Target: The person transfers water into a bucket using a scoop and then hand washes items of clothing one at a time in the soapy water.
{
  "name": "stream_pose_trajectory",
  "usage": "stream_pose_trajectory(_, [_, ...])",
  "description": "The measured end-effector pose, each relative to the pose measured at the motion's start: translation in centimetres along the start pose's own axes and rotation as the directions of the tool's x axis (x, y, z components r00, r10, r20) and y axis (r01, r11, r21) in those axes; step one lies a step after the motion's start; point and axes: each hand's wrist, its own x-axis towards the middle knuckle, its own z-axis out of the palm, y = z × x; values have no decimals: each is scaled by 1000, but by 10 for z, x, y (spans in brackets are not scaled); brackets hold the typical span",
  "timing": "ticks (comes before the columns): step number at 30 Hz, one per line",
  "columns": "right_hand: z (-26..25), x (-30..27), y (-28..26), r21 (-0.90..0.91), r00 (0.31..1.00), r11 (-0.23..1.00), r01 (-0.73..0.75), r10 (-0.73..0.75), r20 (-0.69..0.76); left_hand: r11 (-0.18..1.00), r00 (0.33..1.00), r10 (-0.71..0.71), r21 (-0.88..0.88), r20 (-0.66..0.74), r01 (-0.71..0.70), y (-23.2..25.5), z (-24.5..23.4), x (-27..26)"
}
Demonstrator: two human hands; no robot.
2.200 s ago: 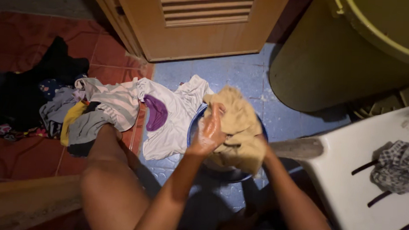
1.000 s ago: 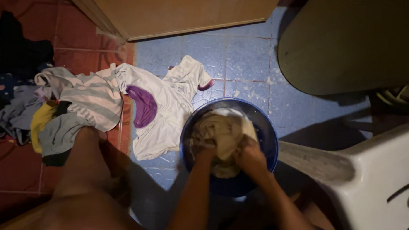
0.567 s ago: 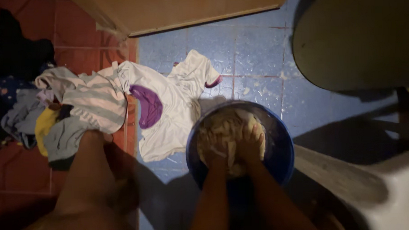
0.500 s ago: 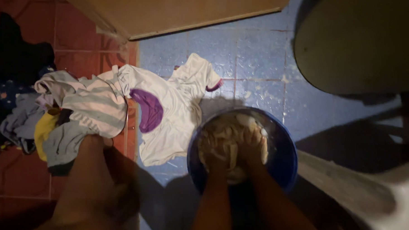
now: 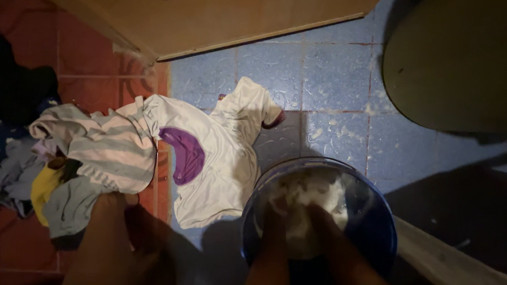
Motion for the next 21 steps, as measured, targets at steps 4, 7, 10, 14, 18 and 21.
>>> stream_pose_trajectory(4, [-9,1,8,9,1000,1000,15,-15,10,1000,999,26,-14,27,-26,-5,-4,-2])
stream_pose_trajectory(7, [-16,-14,15,21,999,999,41,-41,27,996,997,77,-44,19,-76,0,-18,-14])
stream_pose_trajectory(10, [-35,-27,11,39,993,993,113,-114,29,981,987,160,-106,-13,-160,14,-43,-26])
stream_pose_trajectory(14, [-73,-57,9,129,971,963,238,-232,-56,913,936,346,-206,-71,-353,51,-90,-55])
stream_pose_trajectory(18, [-93,-107,21,288,908,865,410,-358,-219,783,816,554,-232,-163,-578,76,-145,-93])
stream_pose_trajectory(21, [-105,-154,33,405,824,724,559,-428,-372,668,690,677,-180,-256,-722,83,-191,-125])
